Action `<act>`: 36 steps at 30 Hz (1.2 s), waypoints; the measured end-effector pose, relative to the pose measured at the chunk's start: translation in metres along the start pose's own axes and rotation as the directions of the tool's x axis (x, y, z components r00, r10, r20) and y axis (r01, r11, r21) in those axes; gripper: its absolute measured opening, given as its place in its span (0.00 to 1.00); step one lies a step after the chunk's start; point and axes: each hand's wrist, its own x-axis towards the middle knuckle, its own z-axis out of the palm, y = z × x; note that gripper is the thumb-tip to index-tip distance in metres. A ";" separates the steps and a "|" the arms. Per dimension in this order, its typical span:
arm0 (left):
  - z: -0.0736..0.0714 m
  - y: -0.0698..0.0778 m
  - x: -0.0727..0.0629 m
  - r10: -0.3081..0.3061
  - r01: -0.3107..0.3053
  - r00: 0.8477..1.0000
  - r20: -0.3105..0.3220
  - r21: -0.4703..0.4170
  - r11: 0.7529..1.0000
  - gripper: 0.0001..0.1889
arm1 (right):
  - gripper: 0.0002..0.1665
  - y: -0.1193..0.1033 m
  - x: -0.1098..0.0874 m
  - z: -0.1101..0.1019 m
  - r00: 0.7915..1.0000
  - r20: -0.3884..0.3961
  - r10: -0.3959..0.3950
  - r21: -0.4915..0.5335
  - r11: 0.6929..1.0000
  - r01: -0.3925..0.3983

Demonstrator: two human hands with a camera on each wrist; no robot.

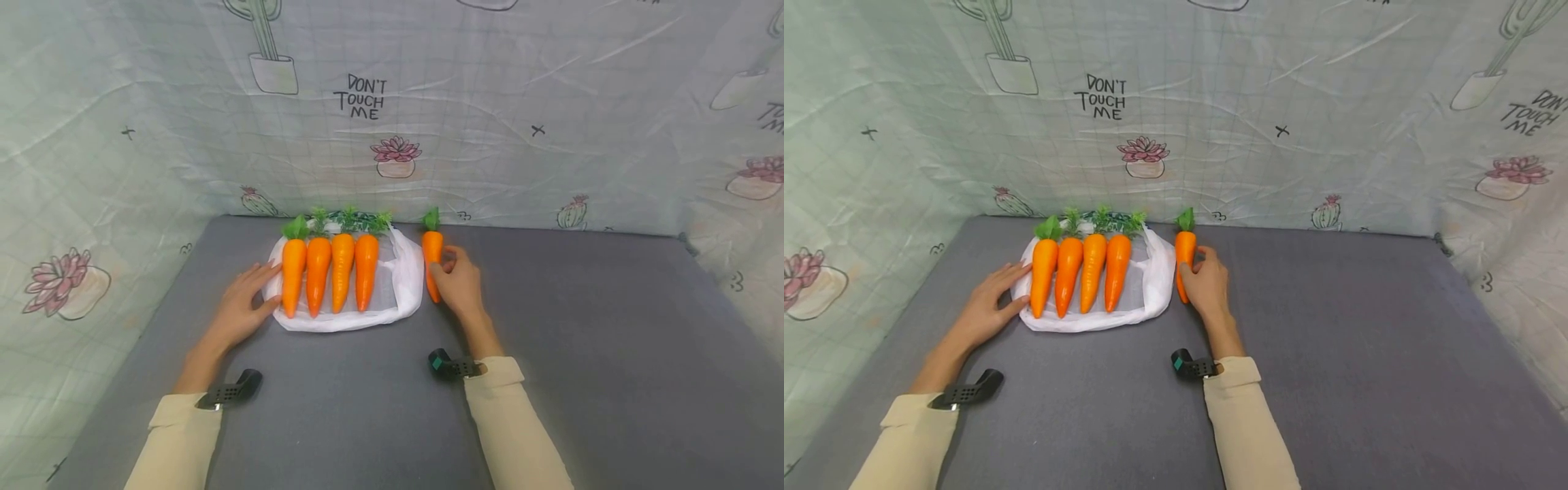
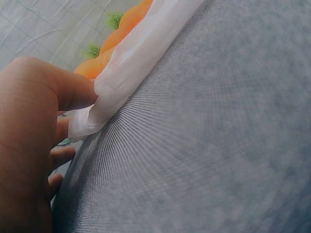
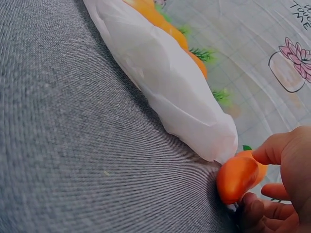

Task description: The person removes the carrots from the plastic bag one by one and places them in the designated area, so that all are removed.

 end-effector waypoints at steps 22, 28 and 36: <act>0.000 0.000 0.001 -0.002 0.002 1.000 0.004 0.003 1.000 0.32 | 0.25 -0.031 -0.007 -0.010 0.980 -0.128 -0.150 0.015 0.988 0.153; 0.000 0.000 0.000 0.000 0.000 1.000 -0.002 0.006 1.000 0.32 | 0.27 -0.053 -0.012 -0.004 0.969 -0.106 -0.223 0.026 0.974 0.227; 0.000 0.002 0.001 0.001 -0.001 1.000 0.003 0.004 1.000 0.32 | 0.29 -0.073 -0.023 0.012 0.976 -0.024 -0.217 -0.012 0.976 0.217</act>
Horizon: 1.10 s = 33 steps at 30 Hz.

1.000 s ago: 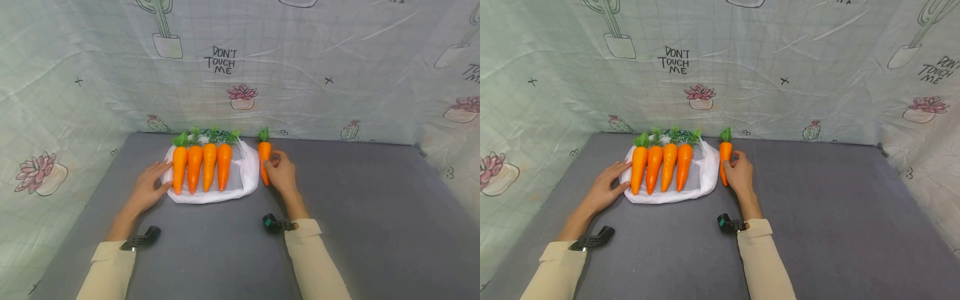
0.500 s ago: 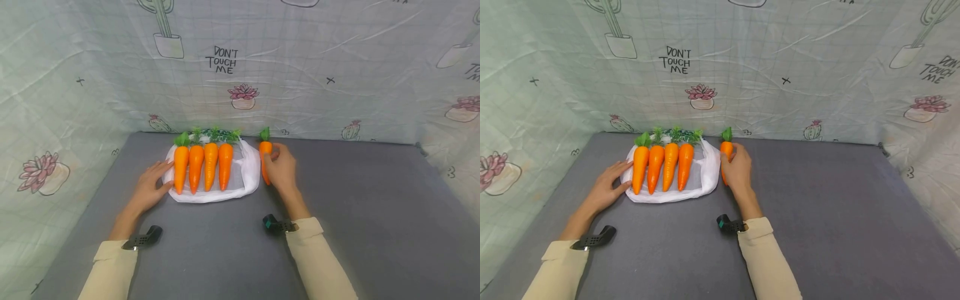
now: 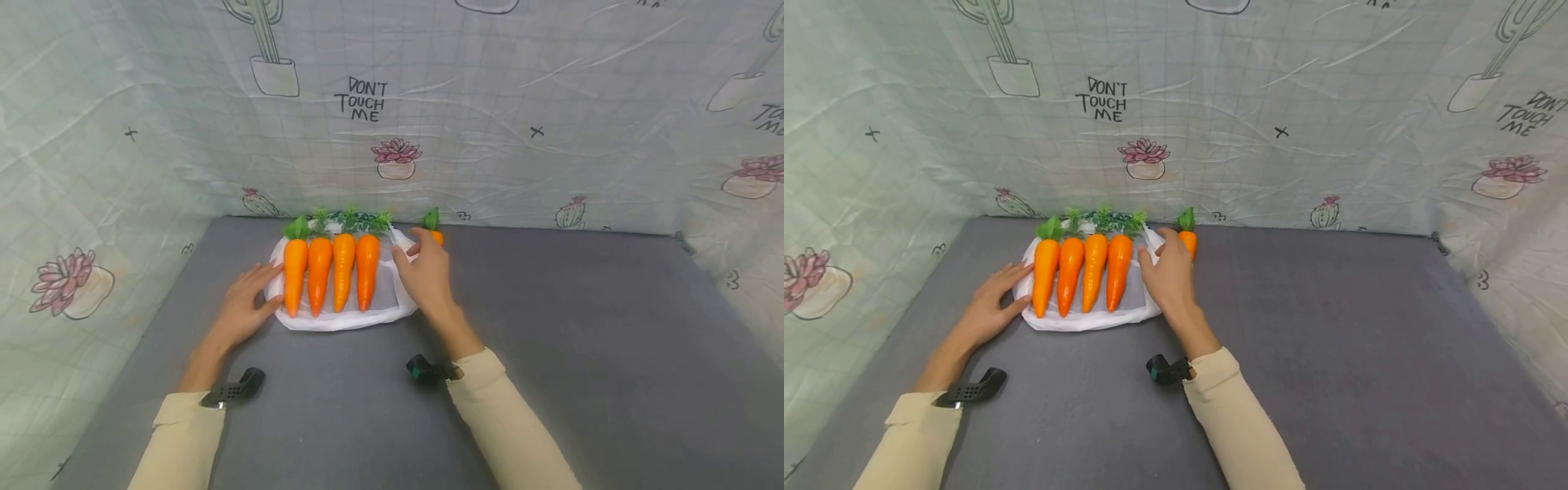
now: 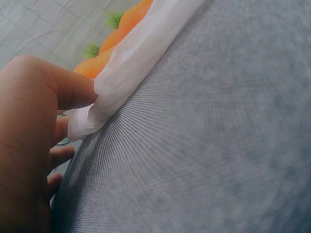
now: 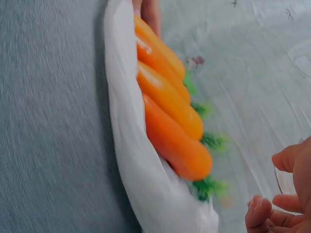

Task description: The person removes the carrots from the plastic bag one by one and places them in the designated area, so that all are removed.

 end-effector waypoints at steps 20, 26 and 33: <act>0.000 -0.001 0.000 -0.029 0.029 0.999 0.025 0.004 1.000 0.33 | 0.30 -0.017 -0.019 0.050 0.998 -0.007 0.069 0.154 0.986 -0.068; 0.002 -0.003 0.000 -0.019 0.019 1.000 0.016 -0.004 1.000 0.32 | 0.32 -0.018 -0.021 0.058 0.994 0.041 0.100 0.143 0.984 -0.105; 0.002 -0.003 0.000 -0.024 0.024 1.000 0.017 0.000 1.000 0.33 | 0.33 -0.016 -0.022 0.064 0.993 0.039 0.110 0.114 0.987 -0.114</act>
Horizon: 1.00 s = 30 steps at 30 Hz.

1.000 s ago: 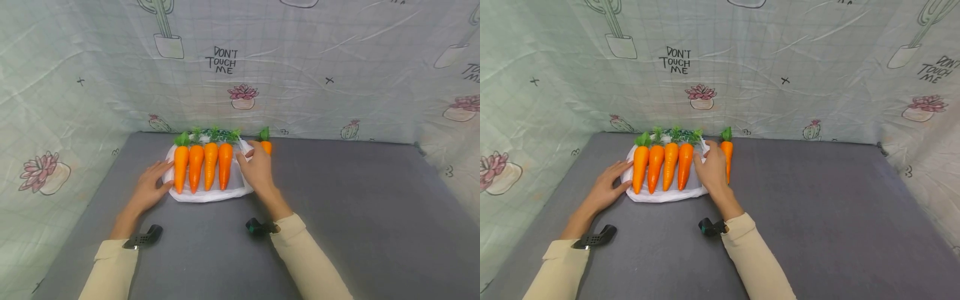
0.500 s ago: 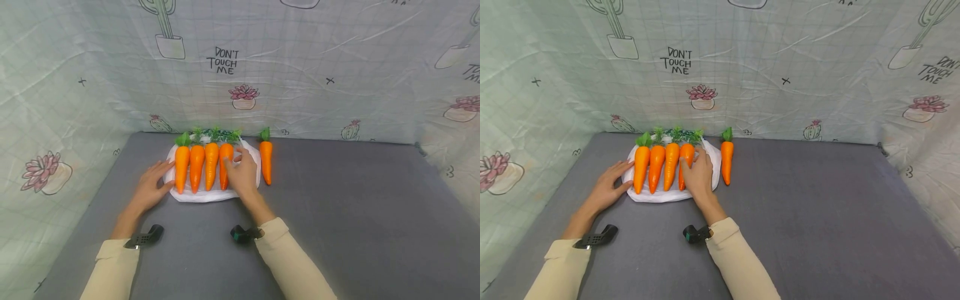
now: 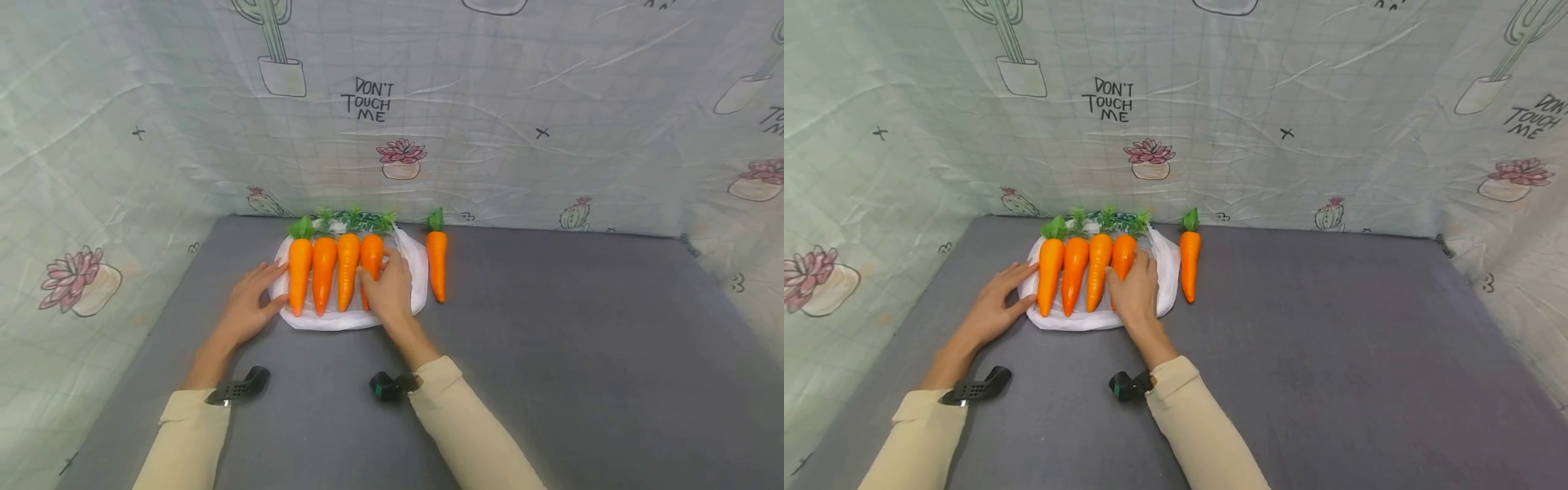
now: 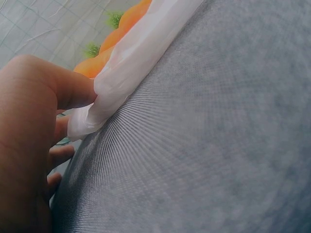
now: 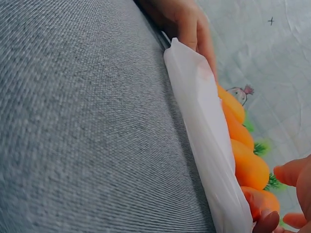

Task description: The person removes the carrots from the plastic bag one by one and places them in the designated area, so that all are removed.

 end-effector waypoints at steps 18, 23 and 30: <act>0.000 0.001 0.001 -0.007 0.007 1.000 0.001 0.009 1.000 0.33 | 0.37 0.001 -0.002 0.007 0.997 0.027 0.072 -0.080 0.994 -0.070; 0.000 0.002 0.000 -0.009 0.009 1.000 0.003 0.012 1.000 0.33 | 0.36 0.002 -0.002 0.008 0.997 0.010 0.070 -0.120 0.990 -0.068; 0.000 0.000 0.001 -0.014 0.014 1.000 0.010 0.006 1.000 0.33 | 0.33 0.003 -0.002 0.010 0.998 -0.001 0.070 -0.115 0.991 -0.070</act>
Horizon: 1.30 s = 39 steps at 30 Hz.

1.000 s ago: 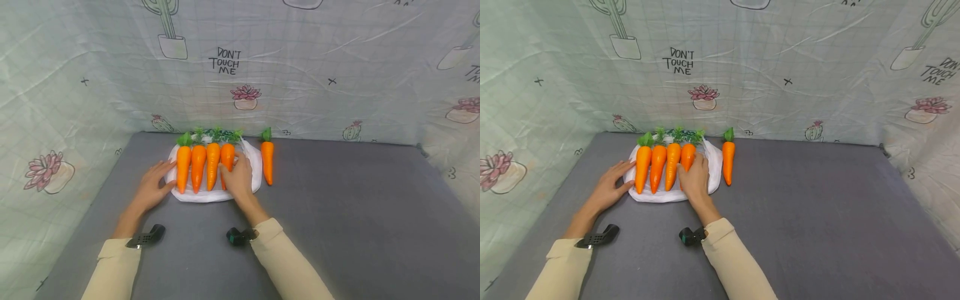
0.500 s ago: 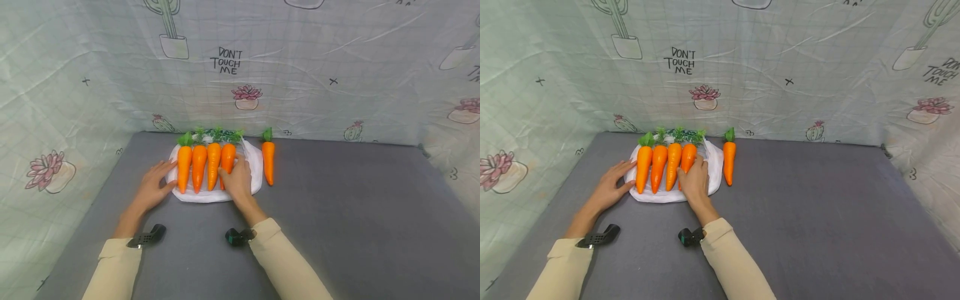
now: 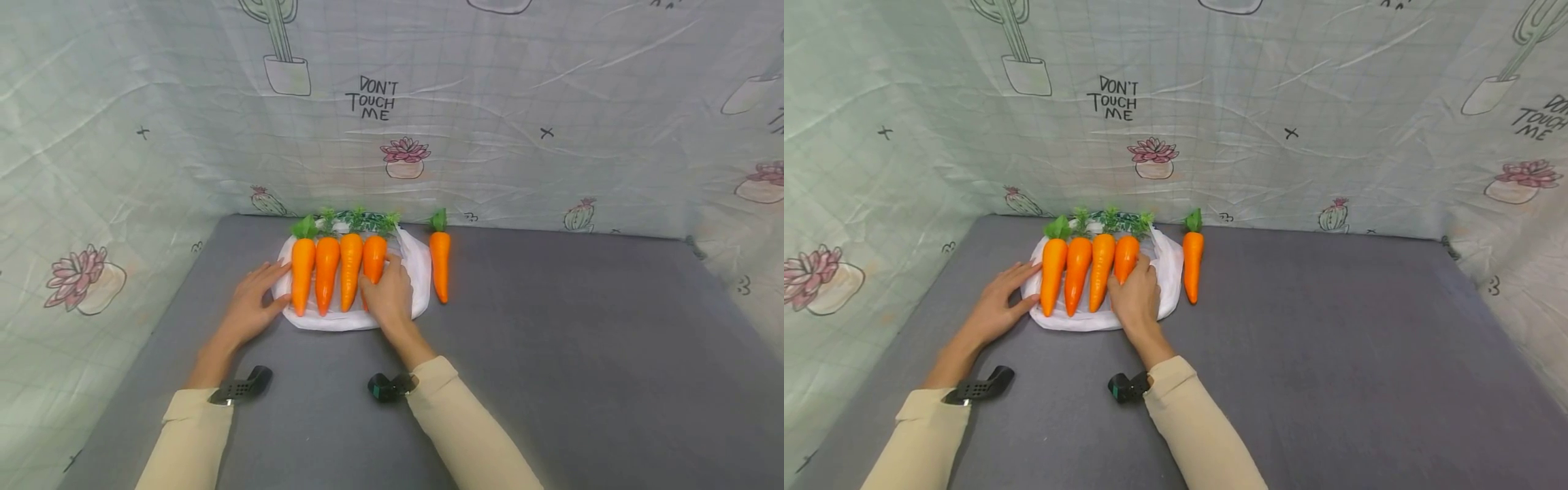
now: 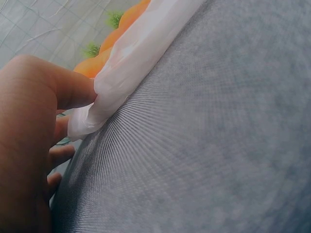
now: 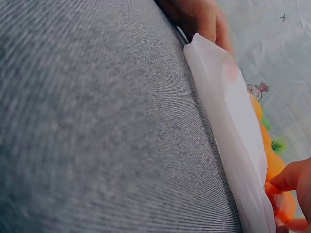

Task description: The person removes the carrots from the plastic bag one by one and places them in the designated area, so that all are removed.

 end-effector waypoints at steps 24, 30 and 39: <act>0.002 -0.001 -0.001 0.001 -0.001 1.000 -0.002 -0.001 1.000 0.33 | 0.35 -0.009 -0.001 -0.015 0.997 -0.045 -0.070 0.064 0.995 0.073; 0.002 -0.002 -0.001 0.007 -0.007 1.000 -0.006 -0.006 1.000 0.33 | 0.35 -0.009 -0.002 -0.023 0.991 -0.068 -0.111 0.053 0.992 0.115; 0.002 -0.002 -0.002 0.022 -0.022 1.000 -0.011 0.002 1.000 0.32 | 0.37 -0.003 0.000 -0.037 0.980 -0.121 -0.158 0.012 0.987 0.160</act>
